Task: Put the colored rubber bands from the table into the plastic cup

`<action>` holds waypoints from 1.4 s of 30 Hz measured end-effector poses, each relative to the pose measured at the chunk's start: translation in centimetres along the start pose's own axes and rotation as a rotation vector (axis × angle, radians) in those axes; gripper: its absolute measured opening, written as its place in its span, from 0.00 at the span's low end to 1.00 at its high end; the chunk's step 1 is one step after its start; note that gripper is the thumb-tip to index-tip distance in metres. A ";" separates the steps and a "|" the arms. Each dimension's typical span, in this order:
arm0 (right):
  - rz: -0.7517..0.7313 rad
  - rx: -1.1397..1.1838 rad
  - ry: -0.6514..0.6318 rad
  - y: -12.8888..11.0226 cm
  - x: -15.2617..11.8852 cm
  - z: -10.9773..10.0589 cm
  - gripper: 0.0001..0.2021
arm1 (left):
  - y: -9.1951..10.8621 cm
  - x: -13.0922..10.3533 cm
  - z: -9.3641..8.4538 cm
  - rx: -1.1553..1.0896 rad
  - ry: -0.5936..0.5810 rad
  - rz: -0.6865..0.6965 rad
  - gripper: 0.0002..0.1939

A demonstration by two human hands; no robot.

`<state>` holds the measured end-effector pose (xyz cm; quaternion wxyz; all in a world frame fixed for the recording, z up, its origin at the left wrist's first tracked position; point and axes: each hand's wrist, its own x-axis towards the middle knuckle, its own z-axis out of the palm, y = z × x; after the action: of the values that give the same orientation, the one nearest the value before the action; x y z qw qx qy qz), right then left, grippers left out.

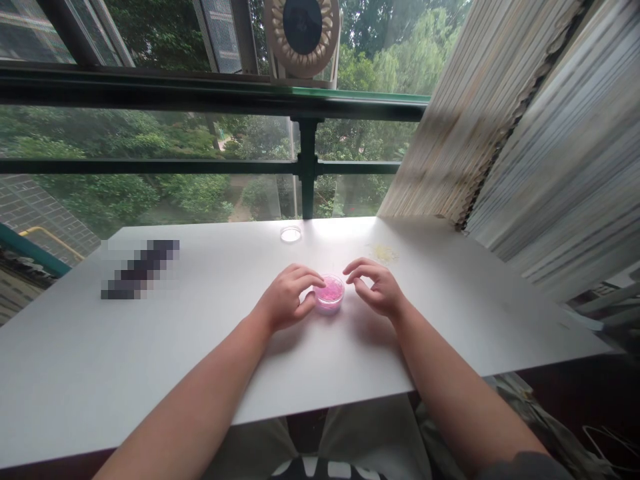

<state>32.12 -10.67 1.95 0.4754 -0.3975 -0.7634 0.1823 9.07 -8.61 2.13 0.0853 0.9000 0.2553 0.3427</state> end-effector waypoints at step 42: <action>0.276 0.603 -0.247 1.1 -0.5 1.8 0.32 | 0.2 -0.1 -0.6 -0.032 0.143 0.113 0.20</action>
<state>31.15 -10.18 0.07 0.4464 -0.3135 -0.6661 0.5087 8.66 -8.85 2.60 0.0619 0.8848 0.2041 0.4144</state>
